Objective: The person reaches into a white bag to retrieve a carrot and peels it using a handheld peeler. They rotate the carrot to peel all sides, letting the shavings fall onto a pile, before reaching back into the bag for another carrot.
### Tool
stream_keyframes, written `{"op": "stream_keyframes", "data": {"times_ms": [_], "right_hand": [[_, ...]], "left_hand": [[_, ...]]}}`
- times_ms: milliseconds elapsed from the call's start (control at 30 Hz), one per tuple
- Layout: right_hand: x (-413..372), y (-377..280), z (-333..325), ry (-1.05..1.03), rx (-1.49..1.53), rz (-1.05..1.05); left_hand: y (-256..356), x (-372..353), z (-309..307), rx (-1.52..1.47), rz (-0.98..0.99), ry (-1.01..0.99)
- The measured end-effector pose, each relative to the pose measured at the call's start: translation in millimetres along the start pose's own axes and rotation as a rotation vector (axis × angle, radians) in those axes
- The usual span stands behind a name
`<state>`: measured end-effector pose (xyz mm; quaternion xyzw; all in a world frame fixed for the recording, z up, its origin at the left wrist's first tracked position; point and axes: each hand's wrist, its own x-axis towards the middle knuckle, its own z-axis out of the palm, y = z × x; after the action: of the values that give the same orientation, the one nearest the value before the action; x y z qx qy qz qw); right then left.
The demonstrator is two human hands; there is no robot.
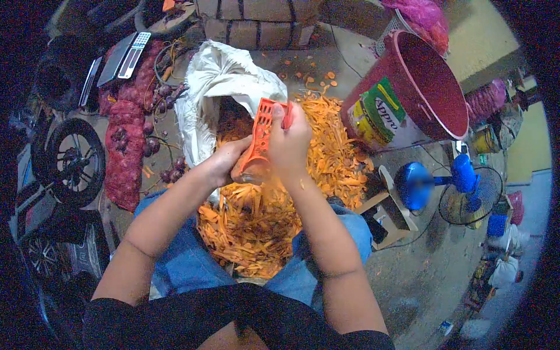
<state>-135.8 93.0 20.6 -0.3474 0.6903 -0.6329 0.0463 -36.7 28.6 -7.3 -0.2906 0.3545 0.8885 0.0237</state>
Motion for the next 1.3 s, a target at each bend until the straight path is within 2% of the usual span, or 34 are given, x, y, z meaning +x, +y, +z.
{"op": "stream_keyframes", "data": {"times_ms": [33, 100, 133, 200, 233, 300, 333, 400, 467, 533, 633, 700, 767, 900, 967, 1100, 1167, 1300], "right_hand": [[-0.8, 3.8, 0.2, -0.009, -0.054, 0.061], [0.7, 12.0, -0.8, -0.011, -0.107, 0.123], [7.5, 17.8, -4.2, 0.075, -0.192, 0.107], [30.4, 41.5, -19.9, 0.269, -0.350, 0.021], [45.1, 56.3, -35.8, 0.380, -0.425, -0.043], [59.4, 65.2, -60.3, 0.536, -0.631, 0.042], [62.6, 66.8, -65.2, 0.540, -0.628, 0.046], [66.2, 59.2, -67.1, 0.582, -0.231, 0.066], [60.1, 49.5, -61.1, 0.520, -0.157, 0.127], [54.7, 42.0, -45.9, 0.427, 0.062, 0.130], [36.3, 25.9, -20.5, 0.287, 0.099, 0.181], [26.1, 17.4, -8.3, 0.207, 0.113, 0.204], [19.4, 13.0, -2.6, 0.118, -0.141, -0.003], [31.4, 33.1, -13.1, 0.183, -0.100, -0.012], [35.2, 36.2, -19.8, 0.173, -0.017, 0.130], [33.5, 36.4, -14.4, 0.143, 0.132, 0.208], [27.2, 26.6, -2.8, 0.162, 0.319, 0.280], [12.0, 3.8, 4.2, 0.061, 0.276, 0.260]], "left_hand": [[0.2, 0.1, 1.8, 0.054, 0.090, 0.030], [5.6, -4.1, 4.4, 0.110, 0.106, -0.017], [7.8, -5.1, 5.0, 0.162, 0.126, -0.062], [-8.2, -13.3, 8.8, 0.344, 0.034, -0.010], [-11.4, -17.5, 13.2, 0.343, -0.039, -0.065], [-6.8, -32.2, 23.7, 0.397, 0.001, -0.140], [-3.7, -36.2, 25.7, 0.454, 0.048, -0.214], [-5.6, -31.0, 17.4, 0.388, 0.058, -0.238], [-2.2, -29.2, 10.5, 0.156, -0.053, -0.116], [5.2, -30.3, 10.6, 0.151, -0.041, -0.091], [11.3, -28.8, 8.9, 0.284, 0.114, 0.046], [8.1, -18.1, -5.3, 0.208, 0.063, 0.046], [8.7, -17.5, -9.1, 0.136, 0.027, 0.043], [11.4, -19.8, -4.2, 0.131, 0.131, 0.078], [11.7, -18.4, -8.7, -0.024, 0.124, 0.024], [13.9, -16.9, -5.9, -0.114, 0.112, 0.029], [10.6, -9.4, -8.9, -0.175, 0.083, 0.041], [5.2, -0.8, -2.9, -0.286, 0.021, 0.015]]}}
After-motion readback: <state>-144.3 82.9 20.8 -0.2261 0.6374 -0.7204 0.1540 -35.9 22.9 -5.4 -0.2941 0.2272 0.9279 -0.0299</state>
